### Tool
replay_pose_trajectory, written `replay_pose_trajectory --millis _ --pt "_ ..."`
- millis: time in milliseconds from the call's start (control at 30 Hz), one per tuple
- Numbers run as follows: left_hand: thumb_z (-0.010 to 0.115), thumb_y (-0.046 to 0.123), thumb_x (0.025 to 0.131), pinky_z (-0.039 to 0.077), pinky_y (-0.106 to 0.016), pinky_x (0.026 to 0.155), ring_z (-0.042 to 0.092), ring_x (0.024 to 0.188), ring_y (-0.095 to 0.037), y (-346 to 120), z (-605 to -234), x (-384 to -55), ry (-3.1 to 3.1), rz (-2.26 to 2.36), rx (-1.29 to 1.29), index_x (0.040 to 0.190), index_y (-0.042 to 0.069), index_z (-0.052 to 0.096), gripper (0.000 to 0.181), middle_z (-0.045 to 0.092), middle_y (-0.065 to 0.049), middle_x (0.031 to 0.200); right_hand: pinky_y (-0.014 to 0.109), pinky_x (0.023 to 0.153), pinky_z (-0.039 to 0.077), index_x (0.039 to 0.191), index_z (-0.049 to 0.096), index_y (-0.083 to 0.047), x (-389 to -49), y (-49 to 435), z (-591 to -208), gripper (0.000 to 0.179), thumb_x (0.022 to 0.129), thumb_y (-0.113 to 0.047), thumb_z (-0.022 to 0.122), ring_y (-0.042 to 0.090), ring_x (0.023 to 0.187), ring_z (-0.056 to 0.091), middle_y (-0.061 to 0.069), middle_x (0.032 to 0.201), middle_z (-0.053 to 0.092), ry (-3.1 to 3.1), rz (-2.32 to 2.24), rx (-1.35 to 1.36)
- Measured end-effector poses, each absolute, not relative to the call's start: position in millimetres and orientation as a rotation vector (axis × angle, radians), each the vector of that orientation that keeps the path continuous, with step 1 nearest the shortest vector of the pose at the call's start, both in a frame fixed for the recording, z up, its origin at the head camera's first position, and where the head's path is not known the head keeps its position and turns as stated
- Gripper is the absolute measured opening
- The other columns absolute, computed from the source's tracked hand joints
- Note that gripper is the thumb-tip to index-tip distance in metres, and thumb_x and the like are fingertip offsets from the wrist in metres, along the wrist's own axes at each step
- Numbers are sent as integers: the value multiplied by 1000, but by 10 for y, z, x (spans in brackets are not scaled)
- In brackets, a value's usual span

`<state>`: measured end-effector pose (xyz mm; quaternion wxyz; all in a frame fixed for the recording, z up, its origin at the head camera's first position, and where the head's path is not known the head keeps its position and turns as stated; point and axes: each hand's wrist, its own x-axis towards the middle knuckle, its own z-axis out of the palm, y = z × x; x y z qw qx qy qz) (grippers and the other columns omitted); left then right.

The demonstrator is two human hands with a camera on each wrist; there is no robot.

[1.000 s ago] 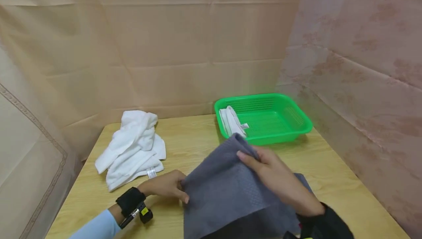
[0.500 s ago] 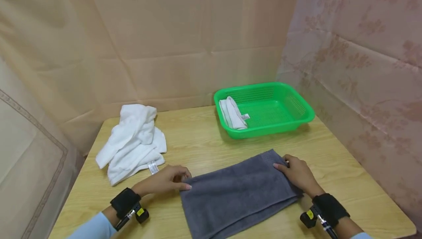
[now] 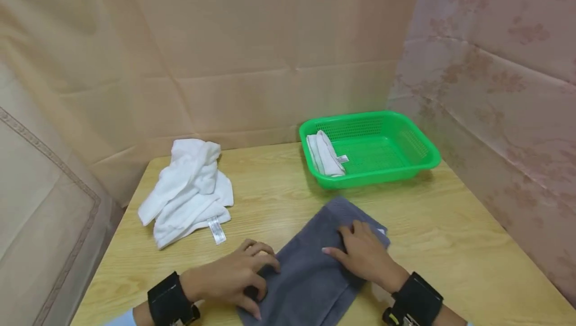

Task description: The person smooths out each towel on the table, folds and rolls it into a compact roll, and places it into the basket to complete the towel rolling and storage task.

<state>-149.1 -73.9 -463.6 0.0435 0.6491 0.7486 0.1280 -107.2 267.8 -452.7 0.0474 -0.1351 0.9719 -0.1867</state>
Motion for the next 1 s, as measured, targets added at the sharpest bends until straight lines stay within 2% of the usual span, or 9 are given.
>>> replay_pose_trajectory --millis 133,200,267,367,533,600,700,833,1000 --pt "60 64 95 24 -39 122 22 154 -18 -652 -4662 -1274 2177 244 1963 139 27 57 58 37 2 161 67 109 33 151 50 -2 -1370 2228 -4606 77 100 -60 55 52 139 38 33 149 42 2834 -570 -666" --pt "51 63 100 21 -39 123 15 156 -22 -611 -4690 -1194 2174 171 1906 160 24 34 73 24 -5 168 71 114 21 158 41 -8 -1583 2037 -4685 77 102 -60 51 54 148 23 33 159 29 2790 -515 -776" --pt "45 64 102 23 -42 123 12 157 -29 -589 -4711 -1149 2211 101 1848 166 28 18 78 14 -11 171 72 115 13 162 34 -15 -1822 1879 -4753 74 104 -58 48 52 151 13 29 165 21 2766 -444 -855" --pt "45 75 95 26 -50 121 13 155 -39 -588 -4714 -1178 2316 -26 1758 166 36 10 88 11 -16 170 72 116 13 163 31 -20 -2179 1715 -4830 69 106 -54 47 50 152 13 25 167 19 2779 -372 -950" --pt "57 86 79 23 -60 119 13 154 -43 -687 -4672 -1388 2435 -30 1549 163 41 23 101 15 -14 170 70 114 22 162 34 -14 -2468 1637 -4842 69 106 -50 52 53 148 23 28 163 25 2911 -401 -1022" --pt "59 84 81 25 -62 118 16 154 -43 -722 -4657 -1446 2461 20 1529 161 39 30 96 20 -13 169 65 111 34 156 41 -9 -2370 1709 -4793 67 104 -46 59 51 141 37 29 156 37 2988 -458 -1042" --pt "62 71 91 33 -60 115 28 151 -37 -783 -4648 -1469 2513 68 1609 154 30 44 78 34 -10 164 48 97 50 139 55 -8 -2041 1861 -4698 56 98 -44 70 33 118 57 18 133 54 2992 -600 -1129" --pt "67 47 98 43 -44 107 48 132 -21 -840 -4657 -1419 2546 101 1841 138 23 58 48 54 -1 141 28 80 50 123 58 -20 -1487 2142 -4594 47 92 -52 74 9 97 52 -5 115 51 2728 -713 -1265" --pt "65 42 101 45 -31 92 53 103 -9 -887 -4722 -1368 2576 166 1935 121 25 63 26 57 8 113 20 75 45 120 61 -24 -1148 2417 -4670 39 91 -42 79 1 93 45 -11 112 47 2646 -586 -1461"
